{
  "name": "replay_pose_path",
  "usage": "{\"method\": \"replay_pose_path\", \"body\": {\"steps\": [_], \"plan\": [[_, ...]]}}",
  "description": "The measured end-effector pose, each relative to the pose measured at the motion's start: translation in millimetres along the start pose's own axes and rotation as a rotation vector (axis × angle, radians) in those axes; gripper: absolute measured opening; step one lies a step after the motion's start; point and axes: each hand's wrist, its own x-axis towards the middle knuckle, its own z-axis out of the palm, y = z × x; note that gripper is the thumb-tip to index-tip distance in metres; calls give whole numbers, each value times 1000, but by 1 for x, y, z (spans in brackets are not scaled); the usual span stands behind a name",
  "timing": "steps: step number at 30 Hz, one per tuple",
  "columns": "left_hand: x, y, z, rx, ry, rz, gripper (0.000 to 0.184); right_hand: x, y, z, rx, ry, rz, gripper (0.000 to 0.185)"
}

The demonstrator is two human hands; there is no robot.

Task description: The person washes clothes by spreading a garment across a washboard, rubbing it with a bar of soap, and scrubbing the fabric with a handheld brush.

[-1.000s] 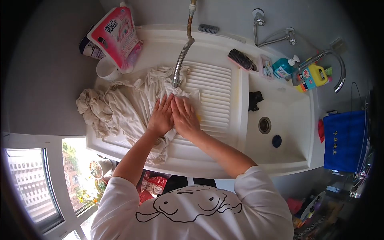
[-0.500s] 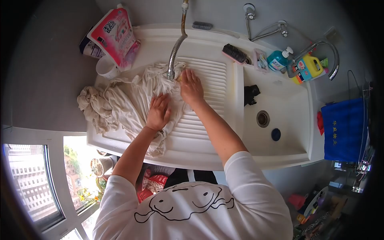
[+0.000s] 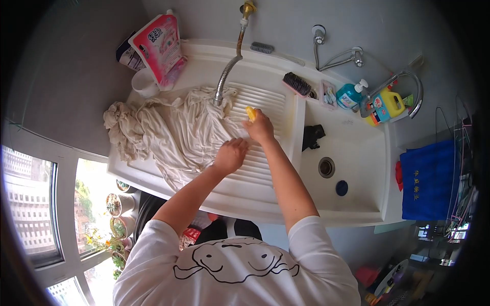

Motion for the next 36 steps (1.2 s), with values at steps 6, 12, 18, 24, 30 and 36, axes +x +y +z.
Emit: {"method": "replay_pose_path", "body": {"steps": [6, 12, 18, 24, 30, 36], "plan": [[1, 64, 10, -368, 50, 197, 11, 3, 46, -19, 151, -249, 69, 29], [-10, -11, -23, -320, 392, -628, 22, 2, -10, -66, 739, 135, 275, 36], [-79, 0, -25, 154, -172, -444, 61, -27, -31, 55, -117, -5, -766, 36], [-84, -2, -26, 186, -106, -376, 60, 12, -37, 62, -326, 291, -478, 29], [-88, -6, -18, 197, -78, -355, 61, -11, -14, 41, -307, 76, -711, 33], [-92, 0, -34, 109, -145, -370, 65, -5, -36, 60, -403, 199, -398, 36]]}}
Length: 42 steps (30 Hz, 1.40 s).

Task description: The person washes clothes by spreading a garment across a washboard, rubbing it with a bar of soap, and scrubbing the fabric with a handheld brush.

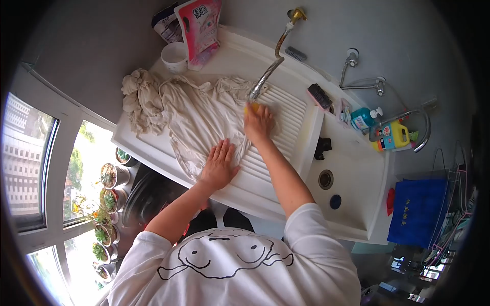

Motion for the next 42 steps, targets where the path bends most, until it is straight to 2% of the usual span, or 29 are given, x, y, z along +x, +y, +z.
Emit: {"method": "replay_pose_path", "body": {"steps": [1, 4, 5, 6, 7, 8, 9, 10, 11, 12, 14, 15, 18, 20, 22, 23, 24, 26, 27, 28, 29, 30, 32, 35, 36, 38, 39, 40, 42], "plan": [[-4, -2, -5, 8, -27, -6, 65, -22, -6, 4, 72, -44, -221, 39], [-15, -3, -28, 96, -63, -83, 63, -8, 24, -8, 89, -22, -214, 48], [-18, -12, -17, 134, 140, -24, 50, 4, 29, -8, 42, -30, -75, 50], [-17, -13, -14, 135, 142, -28, 50, 24, 30, -9, -8, -35, 63, 52], [-14, -15, -14, 26, 120, -2, 42, 41, 27, -6, 7, -56, 208, 48], [-10, -16, -15, -81, 97, 24, 33, 55, 24, -4, 14, -51, 203, 48], [-9, -6, -14, -96, 233, 130, 19, 67, 23, -1, 117, -97, 248, 47], [-10, 5, -11, -118, 179, 205, 18, 75, 21, -1, 218, -146, 293, 45], [-12, 17, -8, -125, 140, 292, 15, 80, 19, -2, 144, -289, 284, 43], [-13, 28, -1, -170, 92, 330, 15, 79, 19, -4, 144, -295, 286, 43], [-13, 47, 10, -266, 49, 419, 17, 74, 25, -12, 14, -502, 159, 40], [-15, 56, 13, -310, -3, 457, 18, 57, 30, -27, -44, -433, 126, 37], [-9, 60, 12, -421, -114, 557, 24, 32, 78, -57, -142, -536, 358, 36], [18, 44, -9, -426, 71, 538, 30, 19, 109, -62, -109, -548, 420, 35], [61, 19, -29, -78, 228, 307, 38, 16, 106, -77, -213, -464, 488, 35], [83, 1, -27, 89, 294, 233, 43, 15, 99, -75, -179, -320, 420, 40], [99, -13, -28, 107, 380, 239, 35, 19, 84, -76, -91, -195, 361, 40], [117, -36, -27, 151, 356, 291, 31, 25, 54, -60, 119, 30, 239, 40], [121, -38, -30, 26, 140, 184, 29, 27, 42, -45, 240, 134, 178, 40], [123, -39, -34, -97, -77, 75, 26, 28, 24, -34, 278, 129, 27, 39], [115, -38, -36, -135, -8, 59, 26, 22, 9, -19, 399, 17, -159, 36], [102, -44, -29, -132, -10, 65, 26, 8, -1, 11, 412, 144, -418, 29], [77, -62, -11, -229, 252, 193, 29, 16, 10, 5, 151, 87, -497, 25], [70, -54, -15, -231, 284, 161, 32, 51, 60, 5, 4, 148, -19, 28], [69, -52, -14, -228, 285, 166, 32, 56, 58, -6, -57, 9, 172, 25], [71, -53, -11, -245, 293, 127, 32, 33, 32, -2, -53, 99, 28, 26], [72, -53, -10, -237, 293, 126, 32, 10, 14, 14, -54, 26, -157, 31], [70, -53, -11, -239, 291, 128, 32, 0, 8, 15, -55, 26, -154, 31], [70, -54, -12, -253, 277, 124, 32, -6, 4, 15, 122, 13, -390, 36]]}}
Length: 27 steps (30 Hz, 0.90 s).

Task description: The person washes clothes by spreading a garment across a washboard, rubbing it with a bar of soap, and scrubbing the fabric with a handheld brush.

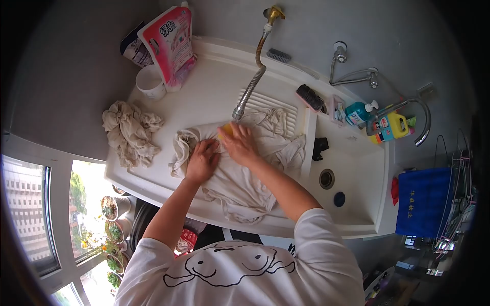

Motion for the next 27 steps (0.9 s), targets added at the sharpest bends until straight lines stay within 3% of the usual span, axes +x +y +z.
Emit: {"method": "replay_pose_path", "body": {"steps": [2, 3, 4, 6, 7, 10, 11, 12, 14, 16, 18, 20, 21, 22, 24, 25, 26, 27], "plan": [[1, 0, -1, 13, 11, 18, 32, 20, 42, -15, -93, 36, 291, 36], [0, 2, 0, 23, 27, 36, 32, 33, 51, -28, 6, -63, 556, 34], [-2, 3, 1, 20, 17, 37, 32, 27, 44, -23, 7, -66, 565, 34], [1, 3, 3, 47, 48, 24, 33, 19, 16, -5, -213, -125, 362, 40], [3, 3, 3, 45, 45, 36, 33, 7, -7, -7, -53, -94, 155, 42], [5, 5, 2, 50, 43, 59, 31, 3, 37, -7, -55, 3, 133, 42], [12, 10, 1, 102, 22, 61, 29, 13, 50, -22, -86, 0, 305, 41], [18, 13, 1, 154, 4, 61, 27, 15, 64, -18, -96, 164, 450, 40], [37, 11, 5, 243, -47, 166, 24, 17, 79, -13, -153, 263, 584, 41], [57, 12, 1, 324, -98, 263, 21, 15, 80, -11, -139, 368, 565, 42], [78, 14, -10, -115, -29, 14, 16, 11, 80, -11, -125, 461, 540, 43], [103, -32, -15, -601, 285, -548, 13, 12, 81, -15, -18, 587, 557, 44], [105, -58, -17, -507, 329, -679, 25, 12, 83, -12, -6, 645, 525, 44], [97, -56, -17, -505, 337, -682, 25, 13, 83, -11, -1, 644, 519, 44], [66, -43, -9, 227, 163, -145, 45, 11, 78, -9, 15, 526, 585, 44], [49, -31, -6, 368, -35, -167, 52, 16, 55, -18, 28, 533, 438, 43], [33, -19, -4, 504, -236, -191, 60, 17, 32, -12, 165, 379, 411, 42], [21, -13, 0, 501, -215, -123, 60, 17, 13, 4, 150, 263, 226, 41]]}}
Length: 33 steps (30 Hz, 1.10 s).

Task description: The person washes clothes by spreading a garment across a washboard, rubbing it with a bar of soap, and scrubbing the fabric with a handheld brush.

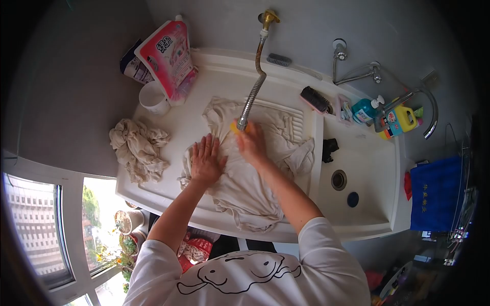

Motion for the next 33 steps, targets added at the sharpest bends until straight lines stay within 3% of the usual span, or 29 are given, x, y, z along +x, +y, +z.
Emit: {"method": "replay_pose_path", "body": {"steps": [1, 2, 3, 7, 10, 11, 13, 15, 17, 19, 20, 22, 25, 27, 29, 32, 33], "plan": [[-9, 3, 2, 1, 37, 60, 61, -1, -28, 6, 44, -194, -37, 39], [-15, 3, 2, 0, 37, 53, 61, 3, -33, 24, 45, -180, -195, 38], [-21, 4, 1, -39, 35, 71, 60, 13, -23, 32, 51, -187, -200, 38], [-26, 8, -11, -127, 35, 50, 55, 80, 34, 39, -317, -182, 188, 40], [-25, 5, -5, -146, 100, 58, 52, 73, 2, 52, -229, -342, 192, 40], [-26, 5, -4, -160, 122, 61, 52, 47, -28, 54, -245, -172, -48, 37], [-24, 4, -6, -176, 101, 56, 50, 43, -43, 54, -34, -95, -334, 33], [-29, 3, -6, -188, 142, 90, 51, 72, -17, 55, -128, -269, -120, 29], [-29, 4, -5, -179, 151, 91, 50, 97, 6, 52, -259, -225, 3, 31], [-27, 2, -3, -173, 179, 96, 50, 97, -24, 52, -209, -324, 104, 32], [-26, 3, -7, -175, 183, 102, 50, 74, -44, 68, -106, -289, -125, 33], [-28, 3, -13, -161, 33, 68, 47, 52, -48, 76, -7, -259, -344, 33], [-27, 5, -9, -185, 200, 103, 47, 74, 10, 61, -220, -143, -169, 30], [-26, 3, -7, -200, 193, 101, 48, 84, 41, 51, -243, -111, -94, 30], [-25, 1, -5, -219, 199, 94, 49, 93, 32, 25, -360, -378, 91, 35], [-27, 0, -6, -372, 252, 57, 54, 94, 31, 9, -411, -533, 413, 40], [-26, -3, -7, -376, 263, 41, 54, 91, 34, 3, -526, -569, 417, 42]]}}
